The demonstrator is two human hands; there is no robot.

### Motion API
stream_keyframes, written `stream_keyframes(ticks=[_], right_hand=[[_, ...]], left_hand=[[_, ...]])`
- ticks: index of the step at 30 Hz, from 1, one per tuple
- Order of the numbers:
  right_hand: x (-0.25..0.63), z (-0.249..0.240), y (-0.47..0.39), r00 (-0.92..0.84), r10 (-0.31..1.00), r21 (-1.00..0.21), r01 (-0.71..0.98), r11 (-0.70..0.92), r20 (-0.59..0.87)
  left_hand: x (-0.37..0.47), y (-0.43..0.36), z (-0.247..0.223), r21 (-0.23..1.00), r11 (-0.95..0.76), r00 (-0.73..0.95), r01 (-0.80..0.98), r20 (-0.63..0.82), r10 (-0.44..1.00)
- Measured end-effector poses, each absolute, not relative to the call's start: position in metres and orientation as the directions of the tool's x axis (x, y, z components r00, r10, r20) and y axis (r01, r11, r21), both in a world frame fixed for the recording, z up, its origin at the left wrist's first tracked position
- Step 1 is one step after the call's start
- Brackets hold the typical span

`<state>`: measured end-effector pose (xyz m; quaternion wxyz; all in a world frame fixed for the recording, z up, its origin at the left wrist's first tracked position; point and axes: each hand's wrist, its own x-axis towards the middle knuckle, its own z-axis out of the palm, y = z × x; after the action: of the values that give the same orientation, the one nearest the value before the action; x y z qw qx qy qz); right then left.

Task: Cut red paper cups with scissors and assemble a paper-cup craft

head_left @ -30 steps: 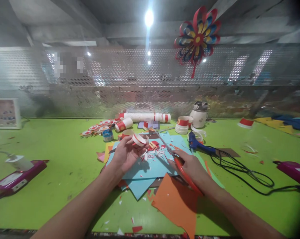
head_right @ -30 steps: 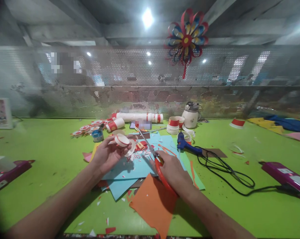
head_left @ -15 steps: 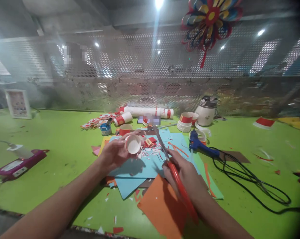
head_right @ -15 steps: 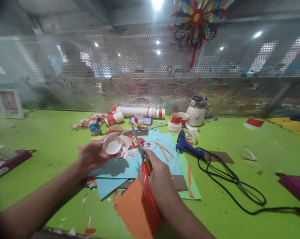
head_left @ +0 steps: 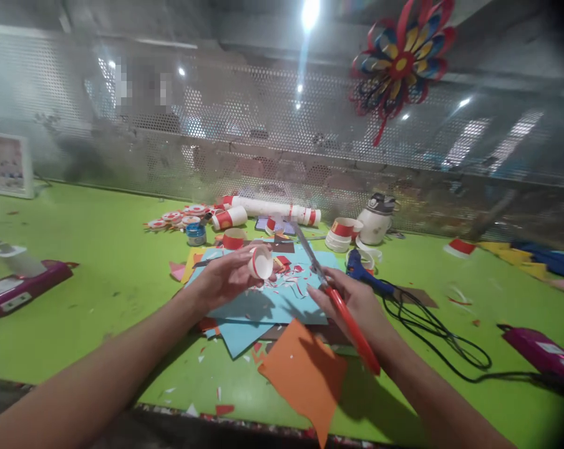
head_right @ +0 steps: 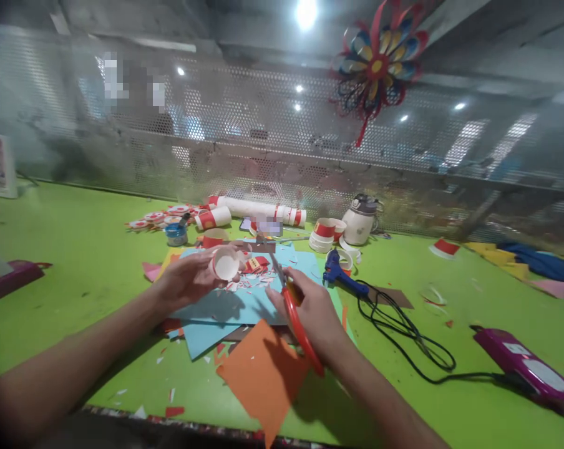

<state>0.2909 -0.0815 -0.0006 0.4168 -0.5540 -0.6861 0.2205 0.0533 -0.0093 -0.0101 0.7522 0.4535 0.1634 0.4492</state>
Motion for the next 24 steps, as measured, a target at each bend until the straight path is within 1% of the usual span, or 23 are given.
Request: stream_keyframes(ticks=[3,6,8,10,13,15,19,21,24], right_hand=[[0.289,0.007,-0.068,0.048,0.909,-0.75,0.584,0.311,0.414],[0.284,0.006,-0.049,0.11,0.894,-0.739,0.611,0.284,0.435],[0.281,0.001,-0.036,0.129,0.909,-0.738,0.634,0.233,0.398],[0.279,-0.007,-0.025,0.146,0.938,-0.747,0.647,0.15,0.315],[0.28,-0.018,-0.015,0.15,0.969,-0.762,0.646,0.056,0.198],[0.282,-0.023,-0.013,0.152,0.975,-0.772,0.636,0.029,0.162],[0.282,-0.028,-0.014,0.147,0.975,-0.802,0.596,0.049,0.169],[0.28,-0.028,-0.017,0.133,0.971,-0.815,0.573,0.088,0.198],[0.276,-0.024,-0.025,0.112,0.955,-0.821,0.544,0.173,0.275]], left_hand=[[0.055,-0.011,-0.009,0.857,0.132,0.535,-0.498,0.184,0.825],[0.056,-0.013,-0.008,0.909,0.018,0.505,-0.416,0.215,0.836],[0.058,-0.012,-0.009,0.938,-0.106,0.471,-0.329,0.261,0.842],[0.06,-0.012,-0.009,0.94,-0.21,0.428,-0.268,0.311,0.849],[0.063,-0.011,-0.01,0.908,-0.356,0.323,-0.22,0.413,0.852],[0.065,-0.012,-0.011,0.877,-0.449,0.266,-0.172,0.48,0.836],[0.067,-0.013,-0.014,0.865,-0.477,0.214,-0.157,0.502,0.838],[0.068,-0.015,-0.014,0.869,-0.485,0.24,-0.098,0.494,0.836],[0.07,-0.019,-0.014,0.852,-0.52,0.402,0.057,0.457,0.793]])
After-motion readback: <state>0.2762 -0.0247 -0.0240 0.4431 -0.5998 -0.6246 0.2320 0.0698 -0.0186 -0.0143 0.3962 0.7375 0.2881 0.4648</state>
